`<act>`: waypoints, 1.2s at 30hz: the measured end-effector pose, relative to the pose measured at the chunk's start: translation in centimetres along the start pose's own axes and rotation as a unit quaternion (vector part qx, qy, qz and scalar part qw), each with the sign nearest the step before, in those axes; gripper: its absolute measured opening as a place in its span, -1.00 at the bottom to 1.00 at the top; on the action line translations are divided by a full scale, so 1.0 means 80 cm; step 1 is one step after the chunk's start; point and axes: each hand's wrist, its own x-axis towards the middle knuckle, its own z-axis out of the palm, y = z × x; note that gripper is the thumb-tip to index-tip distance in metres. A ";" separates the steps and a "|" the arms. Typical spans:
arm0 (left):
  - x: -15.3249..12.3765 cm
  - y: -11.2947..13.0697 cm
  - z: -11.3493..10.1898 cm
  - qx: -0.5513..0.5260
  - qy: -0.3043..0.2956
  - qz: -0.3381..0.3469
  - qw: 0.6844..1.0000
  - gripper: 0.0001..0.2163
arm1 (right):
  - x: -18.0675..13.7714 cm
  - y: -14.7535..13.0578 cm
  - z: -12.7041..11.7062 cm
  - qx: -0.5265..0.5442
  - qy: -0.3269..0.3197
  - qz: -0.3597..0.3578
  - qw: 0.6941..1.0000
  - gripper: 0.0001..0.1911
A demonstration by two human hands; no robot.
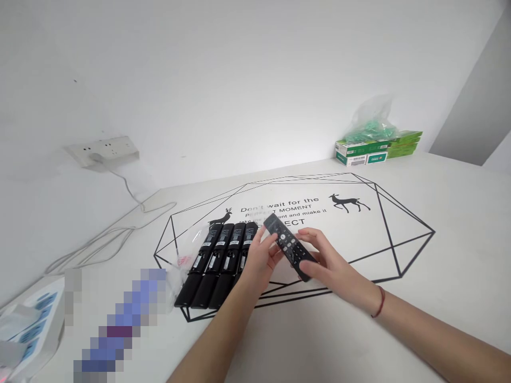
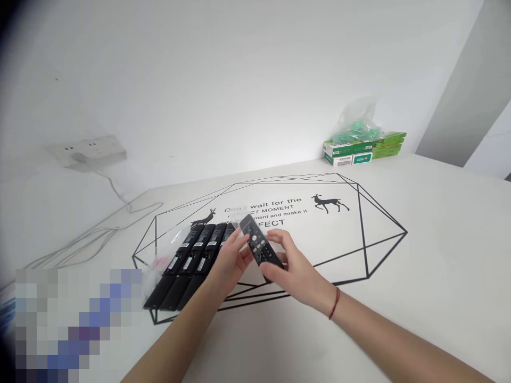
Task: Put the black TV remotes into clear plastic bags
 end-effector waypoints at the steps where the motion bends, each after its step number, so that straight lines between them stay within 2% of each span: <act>1: 0.001 0.005 -0.001 -0.003 0.003 0.009 1.000 -0.59 | -0.001 -0.001 -0.001 -0.004 -0.023 -0.013 1.000 -0.46; 4: 0.000 0.017 -0.003 0.000 -0.005 0.029 1.000 -0.67 | -0.001 -0.004 -0.002 -0.039 -0.050 -0.036 0.997 -0.43; 8: -0.008 0.015 0.002 0.009 -0.036 0.023 0.999 -0.76 | 0.004 -0.004 -0.003 -0.076 0.009 -0.041 0.996 -0.52; 11: -0.017 0.006 0.010 0.012 -0.087 -0.002 0.996 -0.71 | 0.011 0.001 -0.008 -0.085 0.074 -0.054 0.992 -0.58; 15: -0.024 -0.006 0.016 0.007 -0.087 -0.040 0.995 -0.56 | 0.018 0.011 -0.015 -0.153 0.108 -0.092 0.978 -0.69; 21: -0.022 -0.011 0.013 0.017 -0.095 -0.036 0.995 -0.50 | 0.018 0.017 -0.018 -0.205 0.094 -0.136 0.965 -0.69; 30: -0.024 -0.010 0.016 0.062 -0.121 -0.016 0.991 -0.41 | 0.016 0.022 -0.020 -0.272 0.127 -0.127 0.945 -0.72; 32: -0.023 -0.009 0.016 0.074 -0.121 -0.005 0.990 -0.44 | 0.015 0.022 -0.020 -0.290 0.114 -0.136 0.941 -0.70; 36: -0.021 -0.005 0.012 0.092 -0.084 0.032 0.992 -0.55 | 0.012 0.016 -0.019 -0.310 0.084 -0.150 0.935 -0.65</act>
